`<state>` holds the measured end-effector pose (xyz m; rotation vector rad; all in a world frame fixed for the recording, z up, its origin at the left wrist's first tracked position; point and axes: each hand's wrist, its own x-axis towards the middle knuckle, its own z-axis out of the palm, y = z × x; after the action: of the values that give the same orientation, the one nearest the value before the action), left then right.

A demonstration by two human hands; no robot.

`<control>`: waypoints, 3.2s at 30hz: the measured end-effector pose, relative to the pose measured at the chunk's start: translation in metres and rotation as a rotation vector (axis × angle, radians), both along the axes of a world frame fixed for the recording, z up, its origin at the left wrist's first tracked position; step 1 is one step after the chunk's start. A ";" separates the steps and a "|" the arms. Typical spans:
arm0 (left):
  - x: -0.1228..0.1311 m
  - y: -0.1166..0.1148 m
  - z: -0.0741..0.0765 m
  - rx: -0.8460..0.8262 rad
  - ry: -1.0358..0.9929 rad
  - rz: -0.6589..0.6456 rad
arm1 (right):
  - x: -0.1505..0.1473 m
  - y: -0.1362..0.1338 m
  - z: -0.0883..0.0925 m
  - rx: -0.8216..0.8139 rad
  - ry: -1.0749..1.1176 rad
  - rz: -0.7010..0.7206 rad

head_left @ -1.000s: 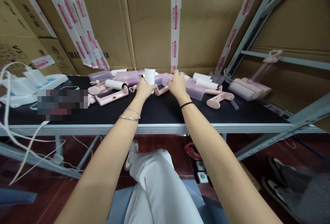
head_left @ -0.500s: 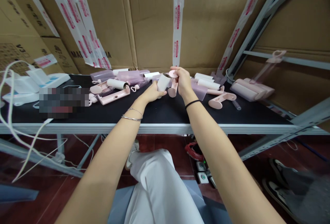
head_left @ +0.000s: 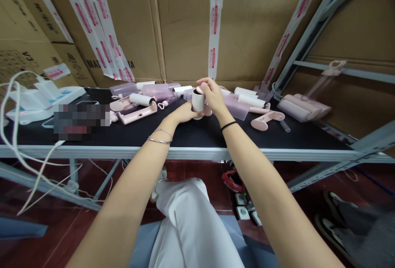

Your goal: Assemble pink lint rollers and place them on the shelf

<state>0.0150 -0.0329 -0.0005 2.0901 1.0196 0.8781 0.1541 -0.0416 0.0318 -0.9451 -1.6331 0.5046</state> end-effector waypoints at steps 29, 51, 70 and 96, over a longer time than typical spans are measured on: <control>0.000 -0.003 0.003 0.001 0.042 -0.029 | 0.001 0.007 -0.002 -0.266 0.226 0.270; 0.003 -0.011 0.010 -0.030 0.080 -0.040 | 0.006 0.001 0.004 -0.440 0.370 0.424; 0.000 -0.002 0.004 -0.023 0.104 -0.074 | -0.002 0.014 -0.011 0.203 0.092 0.030; 0.000 -0.004 0.005 0.005 0.144 -0.048 | 0.004 0.032 -0.012 -0.012 0.623 0.357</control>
<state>0.0152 -0.0365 0.0046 2.1983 1.0366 0.7149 0.1579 -0.0101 0.0195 -0.4289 -1.2199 0.9469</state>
